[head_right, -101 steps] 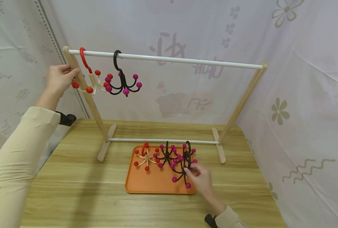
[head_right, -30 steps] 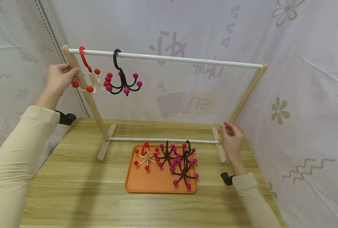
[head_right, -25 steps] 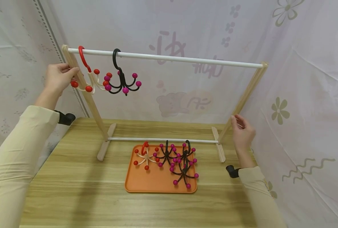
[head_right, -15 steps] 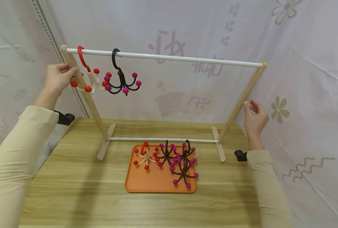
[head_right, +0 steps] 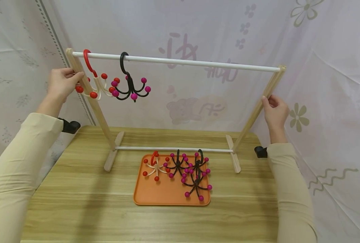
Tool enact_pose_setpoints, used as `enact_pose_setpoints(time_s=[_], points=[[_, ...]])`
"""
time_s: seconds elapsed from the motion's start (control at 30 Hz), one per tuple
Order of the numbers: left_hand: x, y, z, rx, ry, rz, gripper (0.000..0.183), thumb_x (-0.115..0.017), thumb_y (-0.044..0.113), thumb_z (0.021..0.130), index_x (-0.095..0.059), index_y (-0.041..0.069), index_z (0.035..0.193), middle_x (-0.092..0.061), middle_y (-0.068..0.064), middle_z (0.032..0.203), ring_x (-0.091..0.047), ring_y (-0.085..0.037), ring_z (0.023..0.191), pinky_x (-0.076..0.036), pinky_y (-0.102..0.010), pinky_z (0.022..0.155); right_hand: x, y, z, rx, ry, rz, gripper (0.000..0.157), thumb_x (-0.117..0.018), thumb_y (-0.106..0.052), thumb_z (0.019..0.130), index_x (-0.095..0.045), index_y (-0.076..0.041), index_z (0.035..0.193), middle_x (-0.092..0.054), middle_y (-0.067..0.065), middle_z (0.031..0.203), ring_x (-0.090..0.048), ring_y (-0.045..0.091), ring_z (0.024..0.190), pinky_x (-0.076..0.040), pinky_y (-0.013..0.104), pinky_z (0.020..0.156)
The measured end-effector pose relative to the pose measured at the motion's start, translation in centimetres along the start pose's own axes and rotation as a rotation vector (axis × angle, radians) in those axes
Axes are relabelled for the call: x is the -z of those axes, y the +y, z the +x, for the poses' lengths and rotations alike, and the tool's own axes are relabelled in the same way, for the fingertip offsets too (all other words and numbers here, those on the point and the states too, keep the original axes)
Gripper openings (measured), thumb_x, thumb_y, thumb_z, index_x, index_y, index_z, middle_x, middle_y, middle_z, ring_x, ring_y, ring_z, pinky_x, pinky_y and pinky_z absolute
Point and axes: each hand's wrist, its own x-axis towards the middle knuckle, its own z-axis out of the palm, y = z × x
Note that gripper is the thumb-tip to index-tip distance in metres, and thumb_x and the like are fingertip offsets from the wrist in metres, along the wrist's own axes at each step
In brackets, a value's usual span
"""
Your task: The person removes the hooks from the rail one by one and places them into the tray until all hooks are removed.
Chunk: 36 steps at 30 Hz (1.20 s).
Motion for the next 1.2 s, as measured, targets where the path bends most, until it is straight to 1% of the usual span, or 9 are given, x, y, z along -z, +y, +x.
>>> enact_pose_setpoints(time_s=[0.13,0.3,0.6,0.7,0.77,0.87,0.93,1.07,1.2], points=[[0.0,0.0,0.0,0.002,0.002,0.003,0.049,-0.051,0.034,0.088,-0.047,0.007,0.128,-0.05,-0.013,0.122,-0.055,-0.01,0.094,-0.042,-0.026,0.084,-0.3,0.1,0.2,-0.012,0.008,-0.003,0.052,-0.058,-0.039,0.082,-0.057,0.0,0.115,-0.054,-0.013,0.081,-0.049,0.0,0.076,-0.04,0.018,0.07],[-0.2,0.1,-0.1,0.01,0.008,-0.005,0.049,-0.05,0.034,0.088,-0.045,0.008,0.13,-0.049,-0.013,0.124,-0.053,-0.015,0.103,-0.039,-0.031,0.09,-0.3,0.3,0.3,-0.021,0.005,-0.03,0.053,-0.056,-0.042,0.082,-0.057,-0.001,0.116,-0.057,-0.01,0.085,-0.051,0.002,0.078,-0.04,0.017,0.069],[-0.4,0.2,-0.5,-0.003,0.051,-0.093,0.05,-0.052,0.035,0.087,-0.046,0.009,0.129,-0.049,-0.01,0.125,-0.051,-0.012,0.099,-0.039,-0.027,0.089,-0.5,0.5,0.5,0.001,0.018,-0.05,0.051,-0.055,-0.041,0.083,-0.057,-0.001,0.116,-0.059,-0.004,0.091,-0.052,0.004,0.08,-0.041,0.017,0.069],[-0.7,0.7,-0.7,-0.093,0.162,-0.193,0.043,-0.051,0.031,0.088,-0.049,0.01,0.126,-0.05,-0.006,0.124,-0.05,-0.011,0.105,-0.037,-0.025,0.091,-0.5,0.5,0.4,0.003,0.023,-0.055,0.051,-0.055,-0.041,0.084,-0.057,-0.001,0.116,-0.059,-0.002,0.093,-0.052,0.004,0.08,-0.041,0.017,0.069],[-1.0,1.3,-0.9,-0.196,0.271,-0.262,0.038,-0.053,0.025,0.088,-0.051,0.011,0.123,-0.052,-0.002,0.122,-0.048,-0.007,0.108,-0.035,-0.022,0.092,-0.6,0.4,0.3,0.006,0.026,-0.056,0.05,-0.055,-0.04,0.084,-0.058,-0.001,0.115,-0.059,-0.002,0.092,-0.052,0.004,0.079,-0.041,0.017,0.068],[-1.6,2.6,-1.4,-0.35,0.41,-0.29,0.032,-0.053,0.017,0.088,-0.054,0.011,0.12,-0.053,0.0,0.12,-0.046,-0.003,0.109,-0.033,-0.016,0.091,-0.6,0.3,0.3,0.006,0.03,-0.059,0.05,-0.054,-0.04,0.084,-0.058,-0.001,0.115,-0.06,-0.001,0.093,-0.052,0.004,0.079,-0.041,0.017,0.068],[-2.1,3.5,-2.1,-0.414,0.45,-0.263,0.032,-0.054,0.016,0.088,-0.054,0.012,0.119,-0.053,0.002,0.121,-0.044,-0.001,0.111,-0.031,-0.015,0.092,-0.5,0.3,0.3,0.005,0.033,-0.061,0.05,-0.054,-0.04,0.084,-0.058,-0.001,0.115,-0.06,0.0,0.094,-0.052,0.004,0.079,-0.041,0.017,0.068],[-3.5,4.8,-3.5,-0.464,0.388,-0.228,0.032,-0.056,0.019,0.087,-0.056,0.012,0.118,-0.053,0.003,0.12,-0.044,-0.001,0.111,-0.03,-0.016,0.093,-0.4,0.3,0.3,0.001,0.037,-0.055,0.05,-0.055,-0.04,0.084,-0.058,-0.001,0.115,-0.06,-0.002,0.093,-0.051,0.003,0.078,-0.041,0.017,0.069],[-5.0,5.4,-4.7,-0.447,0.242,-0.221,0.036,-0.058,0.022,0.086,-0.056,0.005,0.117,-0.056,-0.005,0.117,-0.051,-0.007,0.106,-0.035,-0.018,0.09,-0.4,0.4,0.4,-0.002,0.034,-0.045,0.049,-0.056,-0.039,0.083,-0.058,-0.001,0.114,-0.058,-0.007,0.086,-0.051,0.001,0.076,-0.04,0.017,0.067]])
